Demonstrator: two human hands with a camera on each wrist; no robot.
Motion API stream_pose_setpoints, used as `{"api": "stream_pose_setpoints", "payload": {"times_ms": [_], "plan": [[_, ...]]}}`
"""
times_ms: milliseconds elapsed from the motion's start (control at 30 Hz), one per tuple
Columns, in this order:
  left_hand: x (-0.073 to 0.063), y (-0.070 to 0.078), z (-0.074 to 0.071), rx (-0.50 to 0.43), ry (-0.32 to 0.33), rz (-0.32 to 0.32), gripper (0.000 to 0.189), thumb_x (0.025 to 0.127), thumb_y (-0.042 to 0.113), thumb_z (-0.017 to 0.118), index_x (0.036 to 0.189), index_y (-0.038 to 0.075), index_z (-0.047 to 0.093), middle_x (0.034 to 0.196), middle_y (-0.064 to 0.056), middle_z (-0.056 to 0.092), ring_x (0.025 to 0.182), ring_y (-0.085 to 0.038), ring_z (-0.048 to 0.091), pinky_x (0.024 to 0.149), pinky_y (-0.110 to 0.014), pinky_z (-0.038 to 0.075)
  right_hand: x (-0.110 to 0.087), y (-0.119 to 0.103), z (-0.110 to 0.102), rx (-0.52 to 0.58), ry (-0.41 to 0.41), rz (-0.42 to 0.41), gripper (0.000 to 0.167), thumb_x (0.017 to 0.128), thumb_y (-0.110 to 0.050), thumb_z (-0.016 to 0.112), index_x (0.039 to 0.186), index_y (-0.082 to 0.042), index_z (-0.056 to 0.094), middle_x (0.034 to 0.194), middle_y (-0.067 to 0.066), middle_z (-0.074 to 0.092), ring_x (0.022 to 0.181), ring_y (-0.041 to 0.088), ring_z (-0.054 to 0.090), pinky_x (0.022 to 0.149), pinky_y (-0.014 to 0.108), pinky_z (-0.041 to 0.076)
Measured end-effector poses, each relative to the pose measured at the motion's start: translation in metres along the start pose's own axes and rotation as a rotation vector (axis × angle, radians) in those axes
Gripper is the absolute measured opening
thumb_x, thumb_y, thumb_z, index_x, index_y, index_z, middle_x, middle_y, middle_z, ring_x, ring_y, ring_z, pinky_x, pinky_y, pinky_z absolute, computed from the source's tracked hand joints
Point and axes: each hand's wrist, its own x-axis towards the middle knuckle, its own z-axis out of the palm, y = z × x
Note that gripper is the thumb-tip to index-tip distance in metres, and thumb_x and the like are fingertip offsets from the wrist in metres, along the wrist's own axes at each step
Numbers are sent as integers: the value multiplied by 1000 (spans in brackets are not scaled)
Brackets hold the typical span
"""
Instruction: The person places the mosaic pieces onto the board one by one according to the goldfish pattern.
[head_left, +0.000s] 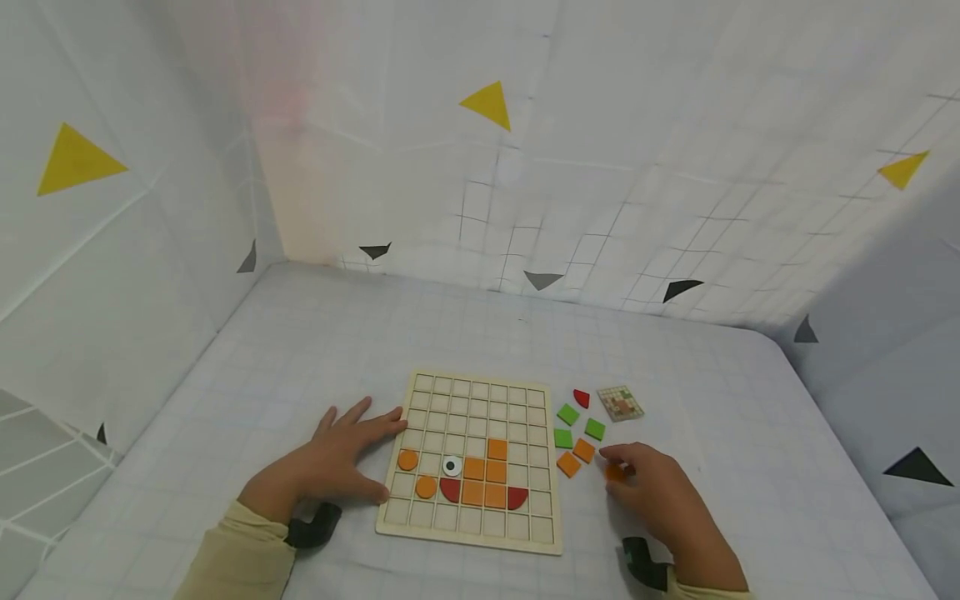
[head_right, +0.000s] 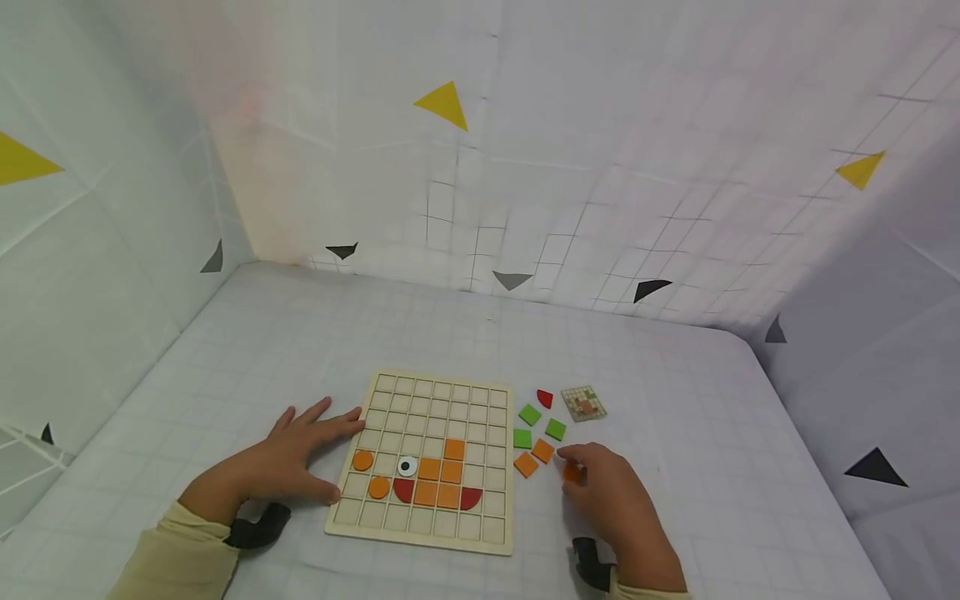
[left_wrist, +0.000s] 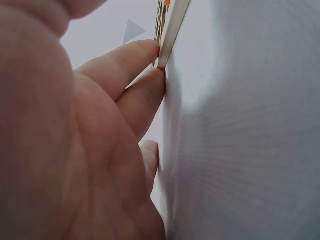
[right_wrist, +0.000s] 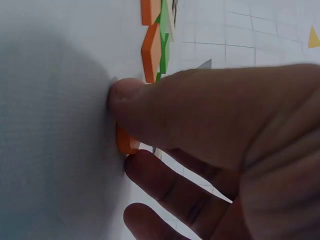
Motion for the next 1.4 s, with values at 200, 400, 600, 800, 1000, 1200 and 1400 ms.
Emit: {"api": "stream_pose_setpoints", "payload": {"times_ms": [200,400,600,800,1000,1200,1400], "plan": [[-1,-1,-1,-1,3,0,95,68,45,90,152,26,49,166,8,33,159,-37,5,122,-68,-8,0,0,1,0,16,-11,36,83,-7,81,118,-14,75,113,3,73,99,22,64,91,51,58],[-3,0,-2,-7,5,1,96,68,44,90,152,25,49,166,7,33,159,-38,5,122,-69,-7,1,1,0,0,4,4,31,84,-9,80,114,-14,76,107,1,73,96,21,64,88,49,59],[-4,1,-3,-13,4,-1,96,68,45,91,152,25,49,166,7,33,159,-38,5,122,-68,-8,-5,-6,-5,10,42,-46,28,88,-17,76,116,-15,75,112,3,71,98,22,63,86,47,60],[-4,0,-4,-8,7,-2,95,68,44,91,151,25,50,166,6,34,158,-39,6,122,-69,-7,-19,-45,3,74,105,-264,14,88,-17,76,101,-23,77,106,-8,71,96,14,64,86,41,59],[-4,-2,-3,-20,5,2,95,68,44,90,152,26,49,166,7,33,159,-38,5,122,-68,-8,-26,-84,23,23,57,-531,10,87,-15,76,89,-25,75,94,-16,66,87,2,59,82,30,58],[-3,-3,-2,-17,12,12,94,68,44,90,151,26,50,166,7,34,159,-38,5,122,-68,-7,-26,-102,30,-28,91,-656,6,88,-19,75,92,-22,74,95,-15,67,86,3,59,78,27,57],[-2,-2,-2,-18,8,17,94,69,43,90,152,26,50,166,7,33,159,-37,5,122,-68,-8,-24,-111,30,-54,96,-697,5,88,-19,74,91,-23,74,95,-16,66,86,4,58,78,26,57]]}}
